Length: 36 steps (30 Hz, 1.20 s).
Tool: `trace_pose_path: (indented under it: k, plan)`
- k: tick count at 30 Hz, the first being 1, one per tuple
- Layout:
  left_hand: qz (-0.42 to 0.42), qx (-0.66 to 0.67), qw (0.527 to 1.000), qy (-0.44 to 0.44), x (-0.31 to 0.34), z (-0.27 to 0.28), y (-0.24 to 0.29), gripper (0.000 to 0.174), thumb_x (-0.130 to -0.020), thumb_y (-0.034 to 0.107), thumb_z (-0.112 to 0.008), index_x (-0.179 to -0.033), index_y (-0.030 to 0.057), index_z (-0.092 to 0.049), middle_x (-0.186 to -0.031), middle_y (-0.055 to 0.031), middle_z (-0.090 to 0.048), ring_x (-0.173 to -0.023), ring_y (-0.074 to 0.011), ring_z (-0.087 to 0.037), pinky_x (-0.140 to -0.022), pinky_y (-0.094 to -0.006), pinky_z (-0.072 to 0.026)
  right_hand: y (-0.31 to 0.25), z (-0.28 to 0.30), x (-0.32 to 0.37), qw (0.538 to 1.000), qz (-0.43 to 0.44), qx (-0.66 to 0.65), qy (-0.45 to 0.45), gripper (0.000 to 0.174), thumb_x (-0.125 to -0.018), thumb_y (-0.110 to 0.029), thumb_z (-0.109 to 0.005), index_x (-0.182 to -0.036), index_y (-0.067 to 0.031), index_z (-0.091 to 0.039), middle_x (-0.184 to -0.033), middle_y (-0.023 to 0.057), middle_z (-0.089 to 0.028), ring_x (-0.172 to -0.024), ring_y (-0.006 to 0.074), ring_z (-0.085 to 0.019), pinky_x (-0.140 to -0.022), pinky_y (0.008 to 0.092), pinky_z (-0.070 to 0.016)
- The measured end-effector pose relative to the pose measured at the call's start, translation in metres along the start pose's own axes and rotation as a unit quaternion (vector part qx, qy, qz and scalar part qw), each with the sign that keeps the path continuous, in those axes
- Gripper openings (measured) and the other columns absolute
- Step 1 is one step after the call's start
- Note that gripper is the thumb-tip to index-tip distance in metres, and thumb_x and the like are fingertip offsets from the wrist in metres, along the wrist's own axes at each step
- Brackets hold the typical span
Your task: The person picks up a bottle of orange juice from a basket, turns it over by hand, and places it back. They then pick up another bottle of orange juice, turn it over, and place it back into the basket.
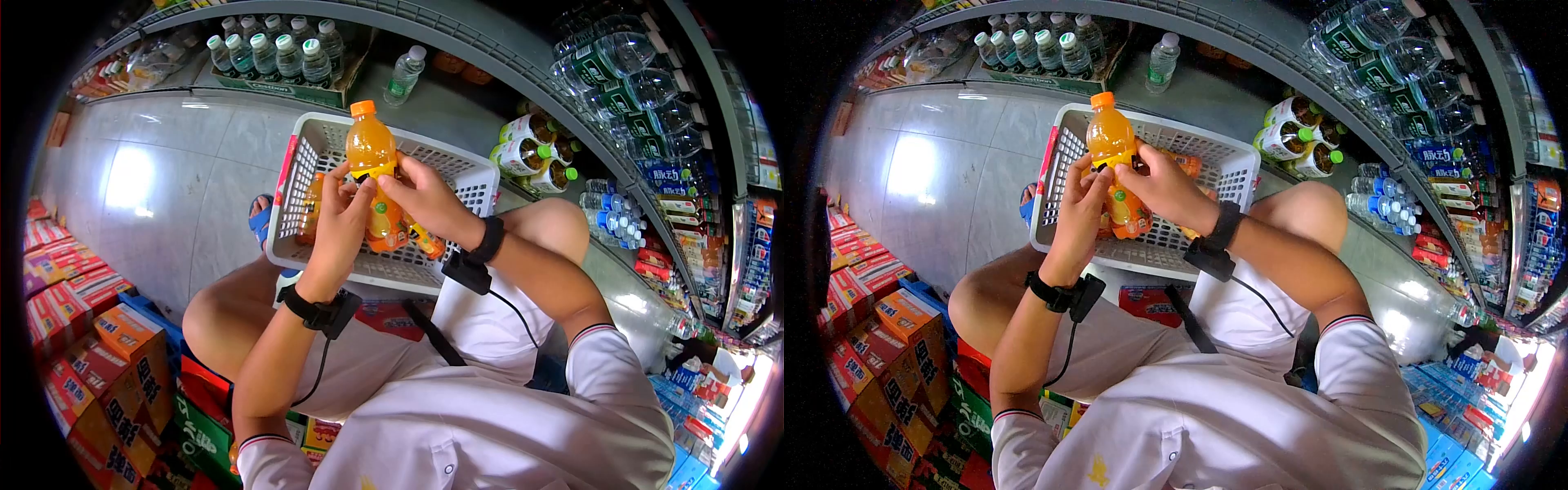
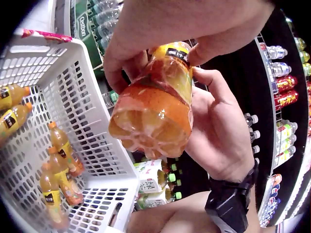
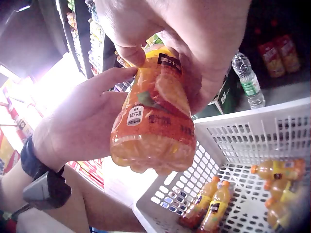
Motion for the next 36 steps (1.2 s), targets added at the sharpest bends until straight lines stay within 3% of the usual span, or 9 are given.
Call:
trace_pose_path:
  k: [36]
  plan:
    - [0.001, 0.009, 1.000, 0.006, 0.0012, 0.0000, -0.0020, 0.044, -0.100, 0.016, -0.058, -0.137, 0.0048, -0.037, -0.098, -0.0020, -0.052, -0.080, -0.0041, -0.051, -0.065, -0.0182, -0.0445, 0.0004, -0.0014, 0.0003, 0.999, -0.004, -0.033, -0.002, 0.039, -0.098, -0.018, -0.057, -0.130, 0.0037, -0.051, -0.117, 0.0082, -0.063, -0.106, 0.0112, -0.059, -0.093, 0.0289, -0.0484]
Point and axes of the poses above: each hand's wrist, its own x-axis away from the middle knuckle, its own z-axis out of the back of the hand, y = z × x, the point moved 7 cm from there along -x, towards the middle knuckle
